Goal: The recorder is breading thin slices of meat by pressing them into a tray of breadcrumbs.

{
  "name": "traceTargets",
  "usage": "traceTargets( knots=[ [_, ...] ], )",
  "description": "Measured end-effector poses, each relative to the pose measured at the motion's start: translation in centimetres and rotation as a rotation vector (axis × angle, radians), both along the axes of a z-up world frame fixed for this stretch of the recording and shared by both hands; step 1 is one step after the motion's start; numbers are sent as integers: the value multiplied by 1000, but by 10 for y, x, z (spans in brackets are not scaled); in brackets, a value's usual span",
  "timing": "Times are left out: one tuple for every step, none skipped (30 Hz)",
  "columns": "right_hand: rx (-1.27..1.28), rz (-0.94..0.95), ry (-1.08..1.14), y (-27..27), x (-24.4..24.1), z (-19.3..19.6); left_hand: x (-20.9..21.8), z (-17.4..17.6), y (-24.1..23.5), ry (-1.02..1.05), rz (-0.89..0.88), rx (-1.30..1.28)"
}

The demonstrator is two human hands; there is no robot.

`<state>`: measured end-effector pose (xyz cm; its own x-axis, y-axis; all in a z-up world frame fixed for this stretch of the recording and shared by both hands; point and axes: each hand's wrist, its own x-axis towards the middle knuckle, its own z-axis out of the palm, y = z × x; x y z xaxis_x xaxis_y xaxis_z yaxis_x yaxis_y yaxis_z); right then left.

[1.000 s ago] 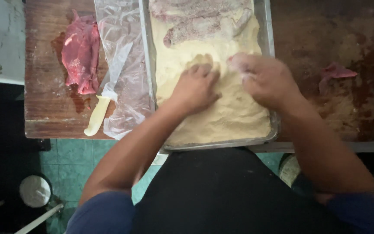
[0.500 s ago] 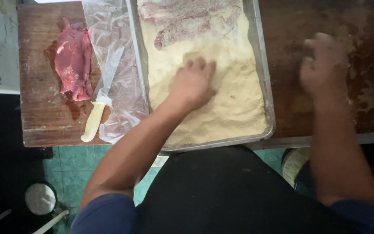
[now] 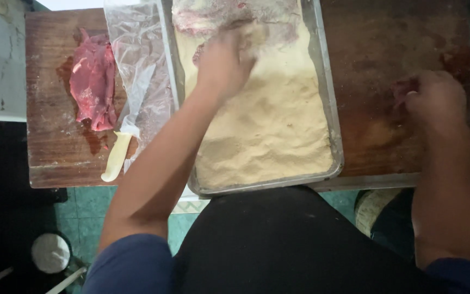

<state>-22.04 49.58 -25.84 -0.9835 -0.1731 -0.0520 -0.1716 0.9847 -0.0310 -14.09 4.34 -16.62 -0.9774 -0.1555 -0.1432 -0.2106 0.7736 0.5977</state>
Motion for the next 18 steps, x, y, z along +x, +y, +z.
traceTargets(
  knots=[
    [2, -41, -58, 5, 1, -3, 10, -1, 0, -84, -107, -129],
    [3, -37, -59, 6, -5, -8, 26, -3, 7, -86, -103, -129],
    [-81, -135, -91, 8, -11, -14, 42, -5, 14, -94, -278, -198],
    [-165, -233, -123, 9, -17, -19, 59, -7, 21, -104, -453, -266],
    [-163, -229, -120, 2, -11, -3, 69, -8, 23, -102, -449, -264],
    [-377, -106, -109, -6, -4, 13, 81, -9, 25, -91, -432, -262],
    [-587, 19, -106, -13, 6, 28, 95, -10, 28, -87, -415, -255],
    [-583, 24, -112, -38, 16, 59, 102, -9, 24, -92, -410, -250],
    [-808, 268, -166, -63, 25, 91, 106, -7, 21, -122, -424, -248],
    [-1027, 518, -221, -88, 34, 122, 111, -5, 17, -152, -439, -246],
    [-1021, 517, -217, -104, 40, 131, 112, -4, 14, -145, -442, -242],
    [-847, 596, -108, -119, 46, 139, 113, -3, 11, 17, -407, -339],
    [-673, 667, -7, -134, 54, 146, 115, -2, 8, 174, -368, -433],
    [-669, 664, -9, -146, 62, 144, 114, 2, 7, 175, -370, -428],
    [-603, 753, -136, -160, 69, 141, 115, 7, 3, 115, -277, -450],
    [-536, 842, -262, -176, 78, 138, 117, 12, -1, 56, -184, -471],
    [-537, 850, -269, -189, 90, 143, 117, 2, -5, 50, -176, -471],
    [-413, 706, -493, -202, 102, 148, 116, -9, -10, -72, -161, -422]
  ],
)
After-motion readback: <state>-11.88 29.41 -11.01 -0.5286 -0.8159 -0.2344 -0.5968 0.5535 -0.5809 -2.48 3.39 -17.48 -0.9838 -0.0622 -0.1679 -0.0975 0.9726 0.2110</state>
